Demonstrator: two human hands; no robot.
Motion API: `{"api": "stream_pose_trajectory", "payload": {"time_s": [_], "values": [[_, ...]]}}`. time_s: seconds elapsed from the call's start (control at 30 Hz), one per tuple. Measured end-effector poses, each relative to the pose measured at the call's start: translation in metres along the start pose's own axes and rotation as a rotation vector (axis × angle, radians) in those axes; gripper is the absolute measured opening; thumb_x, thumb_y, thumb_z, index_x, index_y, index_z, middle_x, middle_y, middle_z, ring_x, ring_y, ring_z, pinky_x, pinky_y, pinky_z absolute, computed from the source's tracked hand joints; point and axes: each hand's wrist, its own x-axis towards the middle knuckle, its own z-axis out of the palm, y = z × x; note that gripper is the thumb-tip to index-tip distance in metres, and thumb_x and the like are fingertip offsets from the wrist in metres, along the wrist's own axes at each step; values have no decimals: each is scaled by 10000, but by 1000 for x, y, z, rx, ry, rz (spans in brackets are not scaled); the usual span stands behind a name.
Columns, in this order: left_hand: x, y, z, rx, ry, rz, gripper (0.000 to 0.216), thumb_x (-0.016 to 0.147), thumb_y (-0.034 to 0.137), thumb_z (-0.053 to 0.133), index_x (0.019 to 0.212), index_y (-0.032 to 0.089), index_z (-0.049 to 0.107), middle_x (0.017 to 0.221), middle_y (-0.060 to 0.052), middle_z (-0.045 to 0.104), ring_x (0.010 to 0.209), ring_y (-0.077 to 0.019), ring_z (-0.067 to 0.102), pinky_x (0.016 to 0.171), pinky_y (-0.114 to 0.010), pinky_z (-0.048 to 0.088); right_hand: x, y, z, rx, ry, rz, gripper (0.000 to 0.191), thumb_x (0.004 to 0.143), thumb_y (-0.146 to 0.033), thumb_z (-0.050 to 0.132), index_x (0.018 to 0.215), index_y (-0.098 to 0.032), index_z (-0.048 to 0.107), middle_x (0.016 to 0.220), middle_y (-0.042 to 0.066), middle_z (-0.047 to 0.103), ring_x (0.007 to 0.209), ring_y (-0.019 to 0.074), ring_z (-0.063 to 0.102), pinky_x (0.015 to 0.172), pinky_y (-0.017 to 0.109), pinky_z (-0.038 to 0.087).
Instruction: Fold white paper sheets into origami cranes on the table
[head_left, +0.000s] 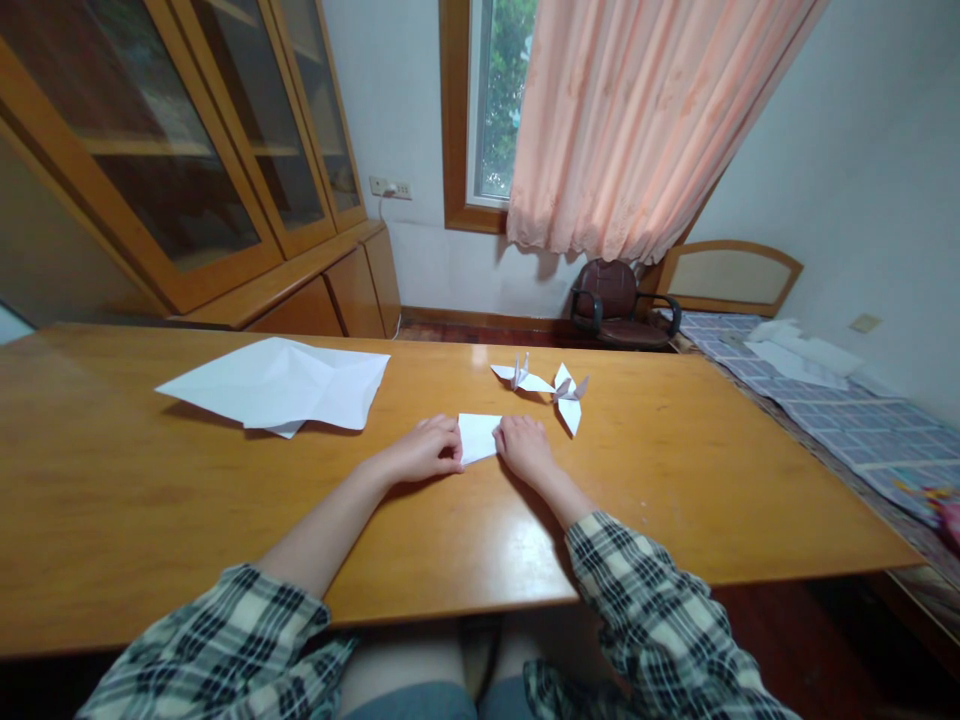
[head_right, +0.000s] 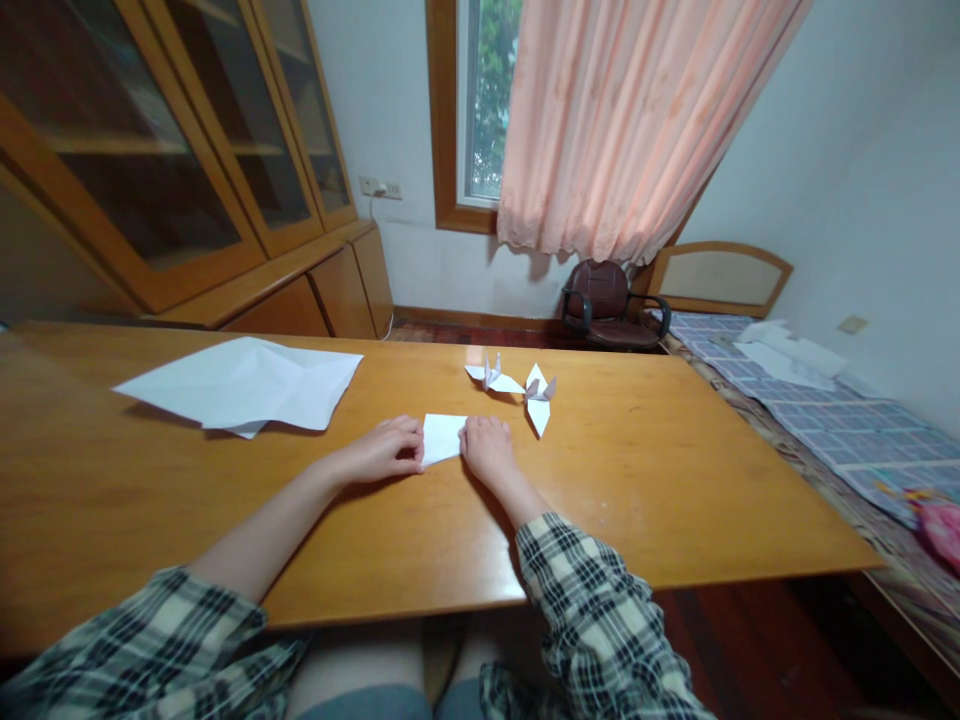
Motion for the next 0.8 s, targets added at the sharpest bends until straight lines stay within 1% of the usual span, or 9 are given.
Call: {"api": "stream_pose_trajectory", "payload": {"time_s": [0.17,0.33,0.4,0.5,0.57,0.67,0.8], "values": [[0,-6,-3,-70,-32,76,187,779,406,626,759,222,654,925,-27,542,959,-216,459,841,-305,360,0,0,-1,16,-10,-2,279,961,-331,350,1011,-150,558,1018,123,628,955,248,528,802,355,342],[-4,-6,-3,-62,-29,51,244,742,470,664,735,226,670,966,-29,522,980,-220,440,867,-310,352,0,0,-1,20,-4,-16,279,960,-327,350,1012,-152,560,1011,122,633,952,242,529,799,347,339],[-2,-3,1,-30,16,19,318,764,522,623,706,211,654,930,-34,532,940,-215,450,829,-308,359,0,0,0,13,10,-20,270,957,-323,355,1005,-154,560,1003,115,635,946,242,531,790,346,341],[5,6,11,100,152,-66,442,840,572,485,662,188,613,826,-46,544,839,-207,459,766,-327,351,-1,0,-1,6,19,-25,258,955,-319,363,1005,-155,556,1003,108,635,942,243,532,786,349,343],[11,12,19,187,213,-107,479,847,592,455,644,182,599,800,-58,555,826,-216,461,761,-346,341,-1,-1,-2,0,9,-25,258,956,-320,362,1011,-155,552,1009,112,634,948,242,531,790,351,341],[16,19,28,251,244,-126,455,854,562,462,650,179,597,795,-73,570,852,-234,475,764,-366,333,-1,-1,-2,-11,-1,-22,266,961,-321,348,1013,-154,548,1014,120,633,956,242,529,792,354,339],[16,19,33,281,251,-137,401,889,475,445,691,175,622,801,-90,586,871,-256,495,772,-394,327,-1,-2,-2,-18,26,-23,266,960,-319,345,1001,-155,551,1000,111,634,942,245,533,782,355,344]]}}
